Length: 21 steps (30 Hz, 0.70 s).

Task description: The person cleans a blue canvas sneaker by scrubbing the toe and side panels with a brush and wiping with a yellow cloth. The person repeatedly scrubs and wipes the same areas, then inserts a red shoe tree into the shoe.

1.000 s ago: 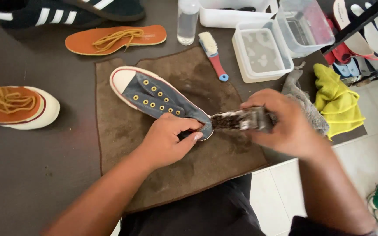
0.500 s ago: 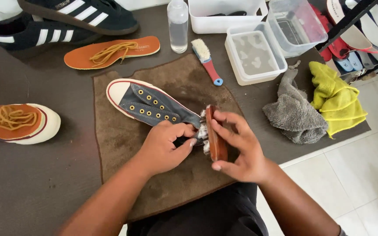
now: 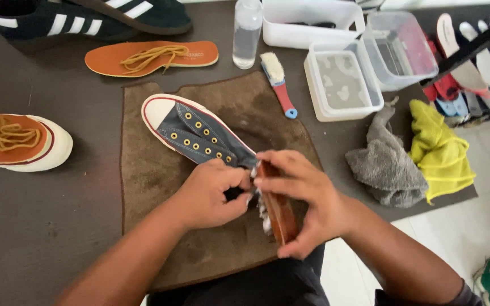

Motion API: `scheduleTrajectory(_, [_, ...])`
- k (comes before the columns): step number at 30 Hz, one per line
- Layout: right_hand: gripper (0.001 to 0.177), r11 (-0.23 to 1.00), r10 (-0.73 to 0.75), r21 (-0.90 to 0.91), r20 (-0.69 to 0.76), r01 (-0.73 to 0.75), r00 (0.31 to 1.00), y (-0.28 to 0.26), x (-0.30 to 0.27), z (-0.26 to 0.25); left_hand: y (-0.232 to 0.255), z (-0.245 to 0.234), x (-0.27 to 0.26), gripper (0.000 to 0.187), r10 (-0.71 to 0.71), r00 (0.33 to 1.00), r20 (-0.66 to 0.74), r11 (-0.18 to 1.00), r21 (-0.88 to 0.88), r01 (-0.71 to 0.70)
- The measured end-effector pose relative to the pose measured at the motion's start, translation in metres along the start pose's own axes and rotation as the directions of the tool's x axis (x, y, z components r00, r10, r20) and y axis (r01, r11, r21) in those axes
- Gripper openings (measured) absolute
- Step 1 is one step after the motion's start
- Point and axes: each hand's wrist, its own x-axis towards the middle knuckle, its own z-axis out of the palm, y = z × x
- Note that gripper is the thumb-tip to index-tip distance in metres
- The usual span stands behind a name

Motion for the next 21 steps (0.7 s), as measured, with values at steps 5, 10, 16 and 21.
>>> scheduleTrajectory(5, [0.092,0.997,0.074,0.036,-0.018,-0.073,0.997,0.041,0.008,-0.008,0.002,0.0,0.001,0.015,0.016,1.0,-0.008,1.0,-0.014,-0.016])
scheduleTrajectory(10, [0.091,0.993,-0.092,0.08,0.035,0.089,0.995,0.029,0.013,-0.007,-0.006,0.004,0.002,0.013,0.043,0.997,-0.059,0.999,0.016,-0.042])
scheduleTrajectory(16, [0.09,0.989,0.13,-0.063,-0.098,-0.137,0.987,0.046,0.019,0.003,-0.006,0.001,0.005,0.011,0.009,1.0,-0.027,0.999,0.032,-0.008])
scheduleTrajectory(21, [0.088,1.0,-0.022,0.022,-0.024,0.023,0.999,0.039,0.013,-0.008,-0.001,-0.001,0.006,0.013,0.023,1.0,-0.003,1.0,-0.019,-0.023])
